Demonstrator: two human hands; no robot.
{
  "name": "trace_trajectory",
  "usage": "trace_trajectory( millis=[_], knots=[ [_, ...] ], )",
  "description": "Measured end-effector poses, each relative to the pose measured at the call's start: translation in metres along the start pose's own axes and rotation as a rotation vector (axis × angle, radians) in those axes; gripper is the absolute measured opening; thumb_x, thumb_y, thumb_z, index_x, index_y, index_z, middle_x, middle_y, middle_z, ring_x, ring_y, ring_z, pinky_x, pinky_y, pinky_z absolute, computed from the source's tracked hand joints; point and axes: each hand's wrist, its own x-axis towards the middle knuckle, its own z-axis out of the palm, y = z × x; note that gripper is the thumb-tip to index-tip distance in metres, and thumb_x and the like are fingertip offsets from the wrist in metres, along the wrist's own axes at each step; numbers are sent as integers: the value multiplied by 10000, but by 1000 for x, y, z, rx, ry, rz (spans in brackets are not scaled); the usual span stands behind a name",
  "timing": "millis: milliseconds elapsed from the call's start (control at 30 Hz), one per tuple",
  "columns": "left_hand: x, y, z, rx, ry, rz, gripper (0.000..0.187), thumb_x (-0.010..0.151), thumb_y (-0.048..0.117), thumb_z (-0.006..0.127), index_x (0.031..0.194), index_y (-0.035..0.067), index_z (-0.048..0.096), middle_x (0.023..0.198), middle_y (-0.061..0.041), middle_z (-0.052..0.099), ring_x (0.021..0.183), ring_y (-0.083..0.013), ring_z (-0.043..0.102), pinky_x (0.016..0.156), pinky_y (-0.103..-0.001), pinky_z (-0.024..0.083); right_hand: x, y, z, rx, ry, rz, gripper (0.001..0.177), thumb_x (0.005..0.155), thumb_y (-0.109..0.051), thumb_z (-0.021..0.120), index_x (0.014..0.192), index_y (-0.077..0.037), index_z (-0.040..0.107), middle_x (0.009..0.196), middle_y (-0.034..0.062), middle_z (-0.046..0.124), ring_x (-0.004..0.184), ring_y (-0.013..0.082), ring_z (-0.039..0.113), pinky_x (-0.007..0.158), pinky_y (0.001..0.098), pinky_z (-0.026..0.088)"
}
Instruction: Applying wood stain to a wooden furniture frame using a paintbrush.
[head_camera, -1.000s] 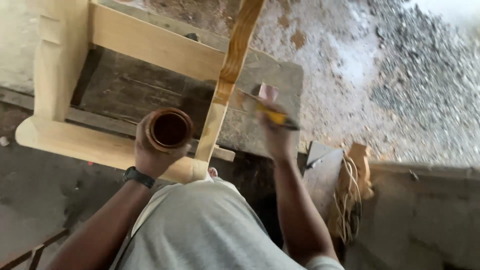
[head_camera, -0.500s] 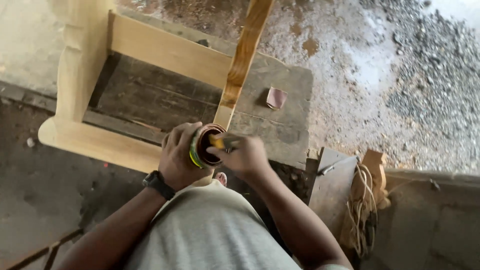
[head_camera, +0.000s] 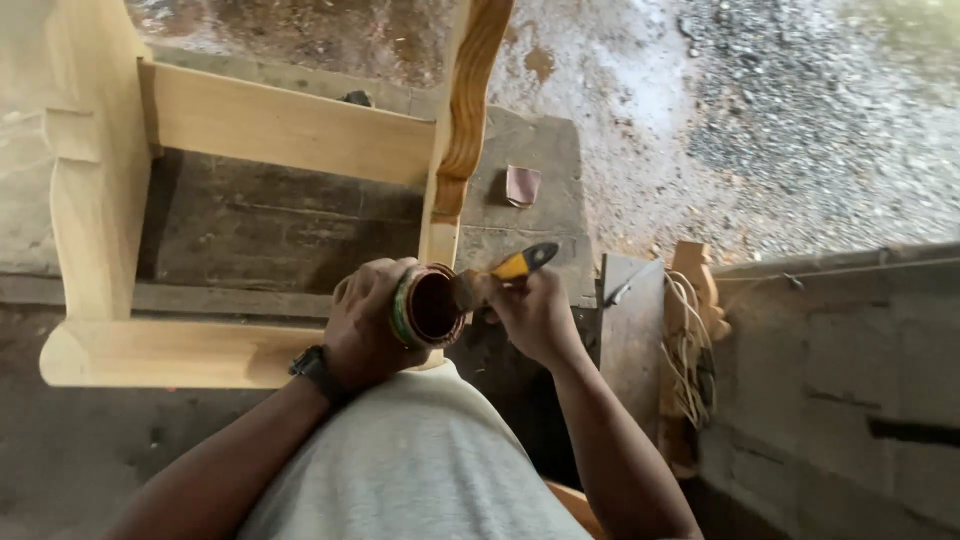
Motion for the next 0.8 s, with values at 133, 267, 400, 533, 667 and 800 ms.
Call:
trace_trajectory(
  millis=[133,267,400,533,667,800],
  knots=[
    [-1,-11,5,73,-43,20,959,429,338,883,1334,177,611,1142,-50,610,1082,-270,672,977,-433,487,-7,5,-4,-83,23,22,310,941,-172,724,1059,109,666,910,293,741,630,282,747,552,399,639],
    [3,-14,0,38,-141,27,907,475,367,847,1341,224,615,1190,-8,608,1131,-209,651,1015,-377,438,-18,-12,-7,-147,49,33,290,918,-155,725,1035,108,683,865,282,726,545,251,704,493,375,621],
    [7,-16,-7,-2,-247,29,915,493,398,847,1360,242,600,1216,-15,594,1148,-227,645,1023,-399,433,-30,-25,0,-149,62,32,279,920,-139,725,1026,117,697,842,286,722,643,265,728,524,372,620],
    [11,-26,-18,-44,-275,34,864,531,415,857,1340,227,617,1173,-24,613,1104,-252,668,1002,-425,461,-38,-51,11,-204,73,-15,243,911,-96,729,1038,110,698,830,288,717,661,305,736,526,383,615],
    [16,-31,-33,-101,-294,8,884,521,371,854,1356,209,613,1166,-61,615,1101,-299,669,1000,-445,477,-41,-99,39,-217,-2,-174,164,896,-47,730,1053,2,728,938,234,760,814,335,768,628,417,616],
    [17,-31,-44,-112,-375,-117,1002,478,399,861,1423,252,562,1241,-63,601,1166,-304,644,1058,-460,456,-38,-92,52,-131,-206,-257,99,899,-27,737,994,-50,718,1044,166,792,969,333,772,788,435,608]
  ],
)
